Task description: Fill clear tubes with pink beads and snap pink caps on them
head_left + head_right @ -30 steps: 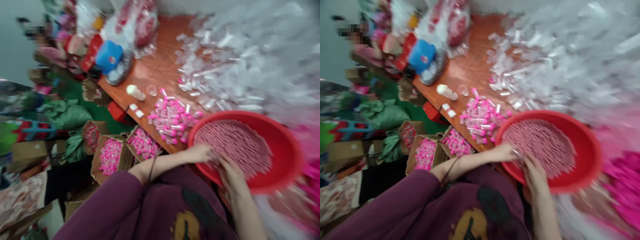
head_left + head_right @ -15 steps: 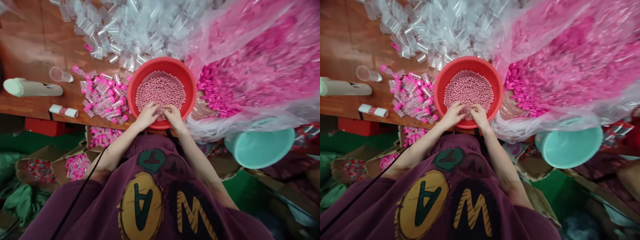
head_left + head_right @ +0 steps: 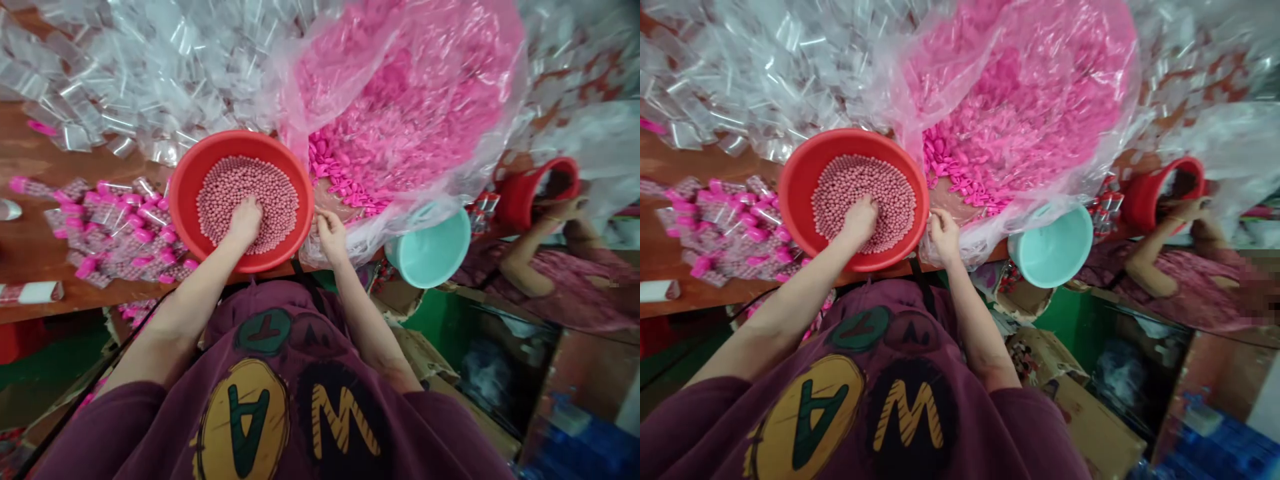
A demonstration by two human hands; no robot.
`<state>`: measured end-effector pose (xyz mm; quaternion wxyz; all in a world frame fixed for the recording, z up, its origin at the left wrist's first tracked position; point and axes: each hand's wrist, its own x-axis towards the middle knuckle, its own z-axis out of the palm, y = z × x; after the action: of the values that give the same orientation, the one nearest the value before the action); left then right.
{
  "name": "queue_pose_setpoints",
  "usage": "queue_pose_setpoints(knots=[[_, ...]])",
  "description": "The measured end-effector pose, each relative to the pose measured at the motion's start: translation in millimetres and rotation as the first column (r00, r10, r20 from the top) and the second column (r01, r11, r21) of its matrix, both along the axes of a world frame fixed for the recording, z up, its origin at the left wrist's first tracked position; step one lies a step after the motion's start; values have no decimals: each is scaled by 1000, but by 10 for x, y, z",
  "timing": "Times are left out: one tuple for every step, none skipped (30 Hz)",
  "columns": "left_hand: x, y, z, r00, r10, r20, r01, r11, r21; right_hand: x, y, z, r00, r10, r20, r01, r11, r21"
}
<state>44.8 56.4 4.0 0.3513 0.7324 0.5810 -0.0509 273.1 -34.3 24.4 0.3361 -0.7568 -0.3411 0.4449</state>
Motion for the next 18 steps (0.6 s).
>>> queue_pose_setpoints(knots=[[140, -32, -9, 999, -32, 23, 33, 999, -17, 170, 26, -37, 997, -34, 63, 36, 999, -33], [267, -70, -12, 997, -65, 45, 66, 997, -32, 330, 68, -82, 990, -48, 131, 57, 996, -66], [370, -108, -13, 994, -90, 68, 93, 995, -45, 472, 124, -133, 980, -48, 192, 67, 993, -93], [443, -142, -10, 991, -100, 93, 105, 993, -53, 594, 196, -187, 970, -47, 238, 75, 991, -109], [482, -168, -4, 988, -93, 120, 101, 993, -58, 692, 281, -242, 961, -41, 275, 77, 990, -118], [490, -185, 4, 986, -74, 150, 83, 995, -56, 767, 377, -294, 949, -26, 314, 67, 991, -120], [469, -194, 16, 982, -48, 182, 58, 997, -50, 820, 478, -339, 930, 1, 368, 47, 992, -120], [428, -194, 32, 976, -20, 215, 29, 999, -39, 856, 581, -376, 897, 46, 441, 11, 992, -125], [373, -189, 52, 968, 7, 249, -1, 1000, -25, 877, 682, -403, 848, 103, 521, -35, 990, -140], [313, -181, 76, 957, 35, 289, -33, 999, -13, 889, 775, -417, 790, 167, 590, -82, 982, -168], [253, -172, 105, 940, 69, 334, -70, 998, -10, 897, 858, -421, 737, 232, 635, -124, 970, -210], [198, -164, 138, 914, 115, 389, -113, 993, -29, 906, 927, -415, 701, 288, 652, -153, 954, -257], [151, -159, 176, 874, 175, 453, -158, 985, -77, 918, 981, -402, 680, 336, 651, -175, 937, -301], [112, -158, 219, 818, 246, 519, -194, 969, -154, 936, 1019, -387, 670, 375, 640, -195, 921, -336], [81, -161, 268, 748, 323, 580, -214, 944, -249, 960, 1040, -372, 667, 398, 629, -211, 912, -353], [57, -167, 324, 668, 397, 629, -213, 913, -349, 988, 1043, -360, 670, 408, 620, -224, 907, -355], [39, -176, 386, 587, 462, 664, -195, 878, -438, 1019, 1028, -352, 677, 406, 614, -233, 909, -344], [26, -187, 454, 512, 517, 686, -168, 843, -511, 1048, 997, -348, 690, 388, 612, -230, 918, -323]])
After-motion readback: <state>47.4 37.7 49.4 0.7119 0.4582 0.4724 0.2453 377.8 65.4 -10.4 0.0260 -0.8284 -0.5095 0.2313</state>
